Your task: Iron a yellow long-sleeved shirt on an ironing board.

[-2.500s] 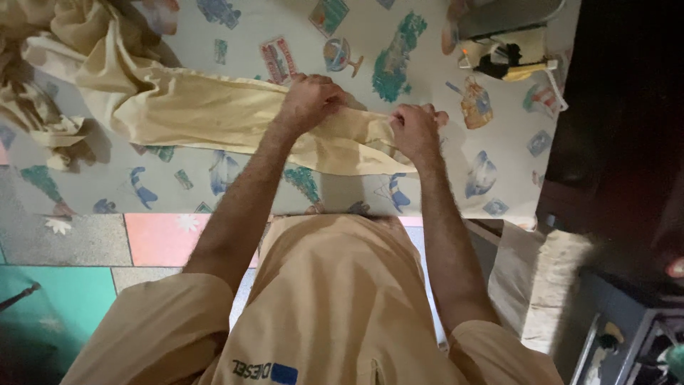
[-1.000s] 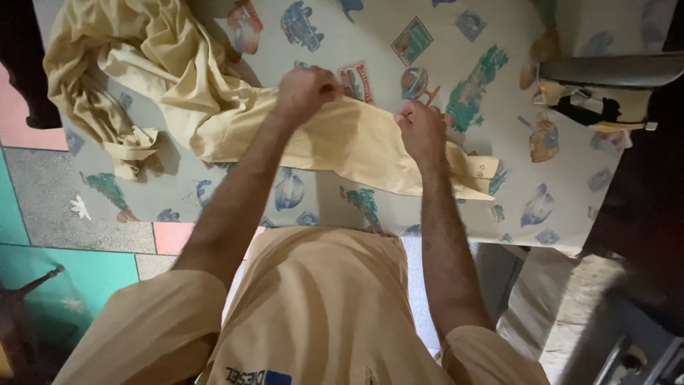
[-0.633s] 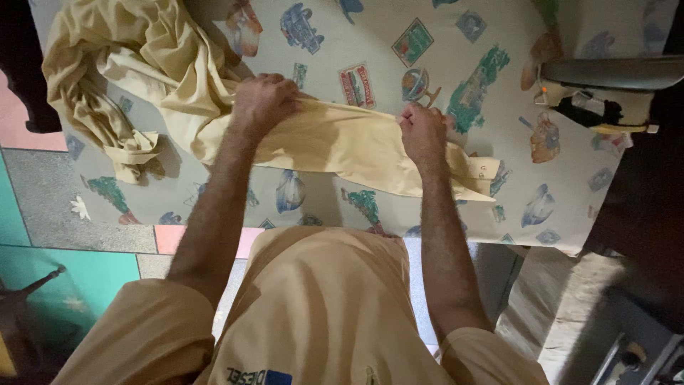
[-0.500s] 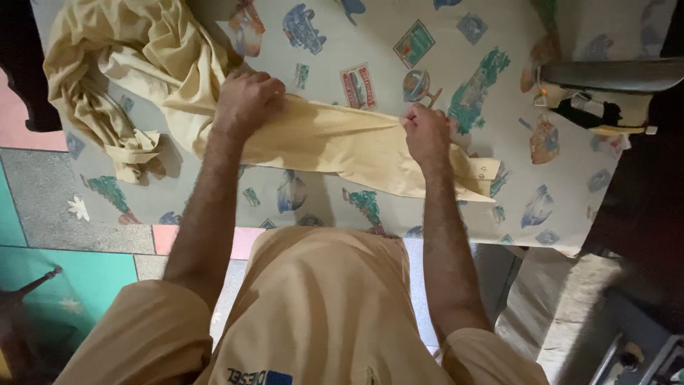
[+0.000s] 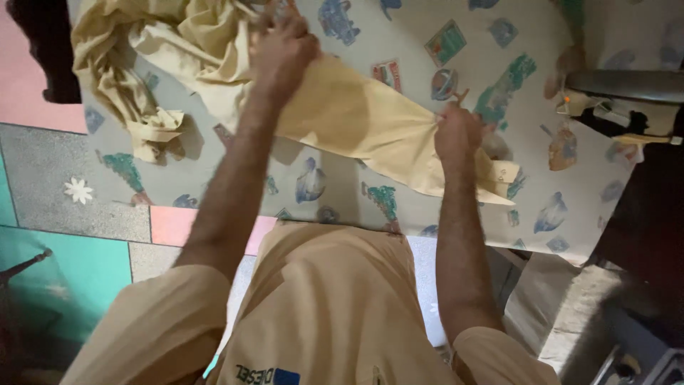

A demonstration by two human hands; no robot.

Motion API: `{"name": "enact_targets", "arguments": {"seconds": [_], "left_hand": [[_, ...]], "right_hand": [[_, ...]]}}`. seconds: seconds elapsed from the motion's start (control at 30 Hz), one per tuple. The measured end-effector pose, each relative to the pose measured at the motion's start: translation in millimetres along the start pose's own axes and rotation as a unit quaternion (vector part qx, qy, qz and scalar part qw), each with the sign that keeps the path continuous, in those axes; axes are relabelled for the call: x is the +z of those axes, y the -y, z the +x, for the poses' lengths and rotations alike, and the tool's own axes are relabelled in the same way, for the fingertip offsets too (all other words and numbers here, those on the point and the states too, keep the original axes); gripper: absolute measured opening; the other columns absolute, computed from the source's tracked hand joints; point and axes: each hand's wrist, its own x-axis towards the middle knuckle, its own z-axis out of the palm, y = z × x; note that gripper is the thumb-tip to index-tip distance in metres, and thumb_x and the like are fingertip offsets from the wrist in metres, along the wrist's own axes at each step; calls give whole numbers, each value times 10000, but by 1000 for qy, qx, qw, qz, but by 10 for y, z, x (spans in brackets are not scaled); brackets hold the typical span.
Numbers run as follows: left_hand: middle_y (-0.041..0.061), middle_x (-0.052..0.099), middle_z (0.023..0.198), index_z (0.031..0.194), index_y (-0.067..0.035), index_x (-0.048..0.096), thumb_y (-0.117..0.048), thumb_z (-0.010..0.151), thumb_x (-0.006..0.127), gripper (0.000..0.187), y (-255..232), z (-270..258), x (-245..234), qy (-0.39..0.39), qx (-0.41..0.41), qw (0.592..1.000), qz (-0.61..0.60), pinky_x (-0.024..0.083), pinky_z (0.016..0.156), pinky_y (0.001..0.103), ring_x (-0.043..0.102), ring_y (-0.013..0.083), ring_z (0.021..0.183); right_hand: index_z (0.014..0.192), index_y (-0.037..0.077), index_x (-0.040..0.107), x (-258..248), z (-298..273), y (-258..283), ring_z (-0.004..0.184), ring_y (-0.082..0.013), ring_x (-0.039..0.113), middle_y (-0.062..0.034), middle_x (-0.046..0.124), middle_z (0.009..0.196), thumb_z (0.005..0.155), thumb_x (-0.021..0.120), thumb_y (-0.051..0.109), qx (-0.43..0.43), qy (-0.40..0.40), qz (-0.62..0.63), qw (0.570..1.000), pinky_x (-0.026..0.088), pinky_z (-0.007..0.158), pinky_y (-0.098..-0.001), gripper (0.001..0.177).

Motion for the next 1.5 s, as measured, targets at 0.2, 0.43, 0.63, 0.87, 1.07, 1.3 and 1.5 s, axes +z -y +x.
{"name": "enact_targets", "arguments": {"seconds": [0.2,0.43,0.63,0.87,1.07,1.3,1.5], "left_hand": [[70,638,1324,1259,-137,706,-68,974,697,294,-242,-489,-252,-115,-86,989,-42,345,1069,488,548,263,1277],[119,645,1256,1232,-37,638,-36,978,619,255,484,-1605,-200,-356,-303,878,-103,462,1123,431,591,268,1237],[29,673,925,1092,-51,643,-366,967,684,341,1200,-1522,175,-281,-594,650,-383,538,678,322,630,156,738],[2,540,760,836,-16,552,-282,1015,694,351,1044,-1265,-587,-382,-381,767,-348,481,592,291,530,109,690],[15,467,766,904,-75,515,-323,1127,639,356,1377,-1485,-1115,-473,-339,775,-247,404,604,283,428,116,664],[126,604,1065,1127,0,546,-205,1052,524,219,429,-1311,-1920,-380,-222,820,365,533,811,405,647,313,917],[81,745,875,1022,-103,683,-269,1008,690,167,-95,-2048,-470,-48,-269,932,-238,610,673,336,746,203,747]], "right_hand": [[1163,98,706,-607,-116,816,1081,-384,597,-181,674,1137,796,792,156,-8,-44,-117,992,374,889,-627,381],[1291,59,643,-106,-105,1793,1262,-367,549,-174,636,1312,911,810,260,-186,-80,140,969,401,1100,-524,461],[1197,78,670,-216,-479,3188,1090,-315,644,-136,725,1081,789,897,491,-350,-28,170,921,384,995,-517,623],[1286,81,641,541,-443,3223,1064,-258,663,-110,729,1135,900,738,138,-344,-105,7,933,393,1075,-480,402],[1079,76,714,92,-473,3200,942,-260,704,-114,745,956,832,688,136,-303,10,94,948,435,966,-478,256],[1072,138,718,232,-396,2818,929,-219,707,-31,707,986,977,660,219,-73,180,176,965,581,875,-400,137],[1314,85,626,101,33,2473,1247,-269,582,-119,674,1295,927,713,155,-83,-16,244,966,388,1118,-476,403]]}}
